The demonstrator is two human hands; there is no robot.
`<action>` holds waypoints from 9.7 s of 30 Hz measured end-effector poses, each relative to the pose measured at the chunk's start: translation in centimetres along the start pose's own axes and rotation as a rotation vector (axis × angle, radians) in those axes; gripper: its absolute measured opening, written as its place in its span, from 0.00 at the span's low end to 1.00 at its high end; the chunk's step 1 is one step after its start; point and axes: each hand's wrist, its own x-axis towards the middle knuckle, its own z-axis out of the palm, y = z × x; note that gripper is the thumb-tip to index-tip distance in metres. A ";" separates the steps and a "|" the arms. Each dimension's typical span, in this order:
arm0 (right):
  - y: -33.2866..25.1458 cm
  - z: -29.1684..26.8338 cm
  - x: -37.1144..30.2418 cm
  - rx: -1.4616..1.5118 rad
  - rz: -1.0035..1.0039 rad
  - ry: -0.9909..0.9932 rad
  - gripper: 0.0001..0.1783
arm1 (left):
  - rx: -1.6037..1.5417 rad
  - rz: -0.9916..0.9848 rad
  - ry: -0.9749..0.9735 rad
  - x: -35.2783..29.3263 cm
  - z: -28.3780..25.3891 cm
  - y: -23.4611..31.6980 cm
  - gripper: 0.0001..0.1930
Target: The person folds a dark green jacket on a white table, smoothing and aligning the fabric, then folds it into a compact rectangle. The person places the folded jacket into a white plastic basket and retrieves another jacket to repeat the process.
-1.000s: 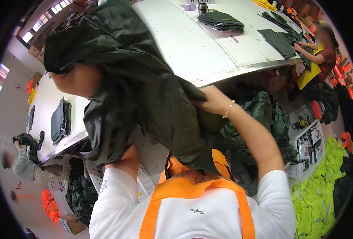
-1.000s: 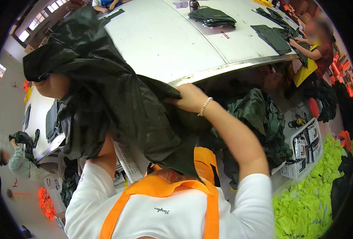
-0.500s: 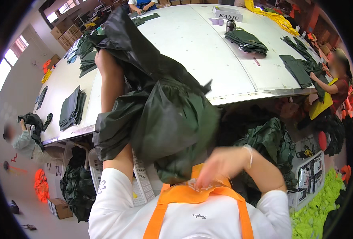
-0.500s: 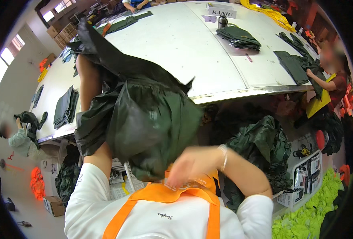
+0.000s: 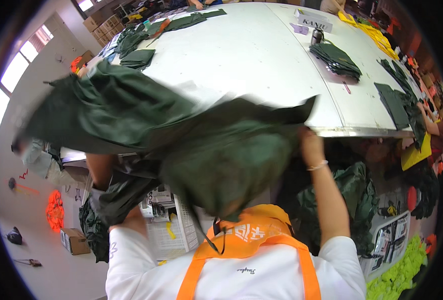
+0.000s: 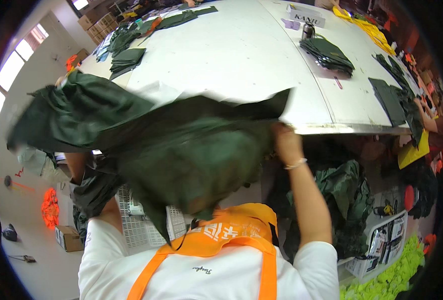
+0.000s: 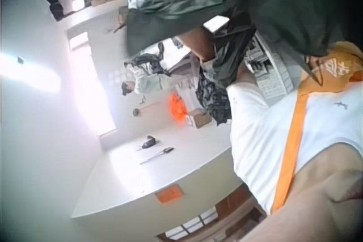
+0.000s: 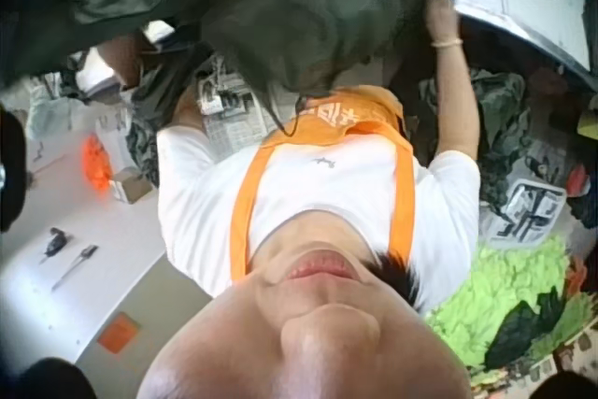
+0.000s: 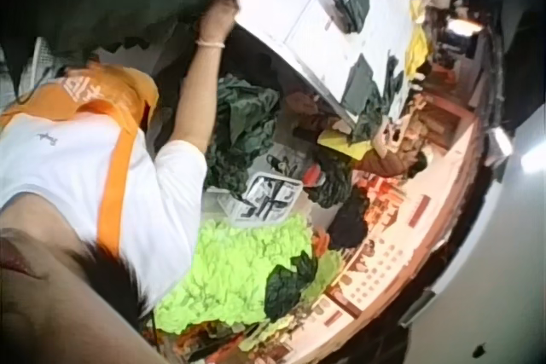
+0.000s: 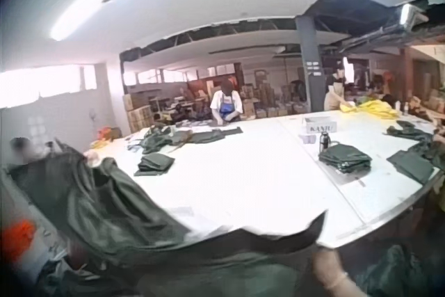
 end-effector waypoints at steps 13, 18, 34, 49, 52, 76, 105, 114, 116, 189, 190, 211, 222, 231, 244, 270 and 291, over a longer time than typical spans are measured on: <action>-12.7 -14.9 36.6 -0.477 -0.621 0.687 0.09 | 0.985 0.469 -0.424 17.0 -1.7 -3.8 0.23; -1.9 -2.3 52.8 -0.671 -0.519 0.460 0.17 | 0.988 -0.033 -0.200 29.8 2.5 -20.4 0.26; 20.6 30.3 57.6 -0.735 0.262 -0.097 0.22 | 1.352 -0.531 -0.689 8.0 2.6 -45.5 0.33; 13.7 9.4 10.5 0.604 0.673 1.237 0.19 | 0.573 -0.082 -1.010 1.1 17.5 -37.5 0.24; 19.1 14.1 -2.6 0.592 1.441 1.094 0.18 | 0.426 0.016 -1.263 -3.4 24.4 -37.2 0.29; 47.8 26.5 -21.4 -0.350 0.508 -0.850 0.28 | 0.601 0.657 -1.455 -11.6 43.1 -50.0 0.49; 61.2 -3.1 -23.2 0.254 1.301 1.135 0.29 | 0.542 0.576 -1.449 -11.3 41.9 -49.5 0.41; 66.2 -2.3 -30.0 0.407 1.465 1.027 0.21 | 0.659 0.419 -1.438 -9.7 40.0 -50.3 0.56; 64.5 -2.7 -30.9 0.421 1.488 1.011 0.19 | 0.667 0.475 -1.474 -10.4 41.0 -49.7 0.52; 22.5 29.4 -59.8 0.158 2.180 1.088 0.26 | 0.579 -0.301 -1.914 -70.6 49.2 -68.5 0.17; 22.5 28.7 -60.0 0.153 2.184 1.092 0.26 | 0.529 -0.334 -1.908 -70.6 48.9 -68.4 0.16; 42.4 -7.6 -78.8 -0.302 1.830 0.854 0.23 | 0.769 -0.528 -1.397 -68.6 32.0 -74.1 0.13; 53.6 -13.6 -91.9 -0.548 1.941 0.793 0.21 | 0.977 -0.890 -1.101 -77.4 36.2 -63.7 0.20; 53.8 -18.6 -94.4 -0.690 1.825 0.767 0.20 | 0.582 -0.825 -1.233 -80.8 36.8 -66.6 0.20; 5.2 5.2 -58.9 0.444 1.121 -0.483 0.21 | 0.694 -0.429 -1.791 -52.7 24.9 -35.9 0.14; 21.9 -20.4 -26.6 -0.119 0.757 -0.669 0.18 | 1.410 -0.053 -0.658 -26.1 25.9 -35.1 0.36; 19.0 1.7 8.2 -0.654 0.107 -0.558 0.40 | 1.601 -0.454 -0.616 -14.2 7.7 -36.9 0.45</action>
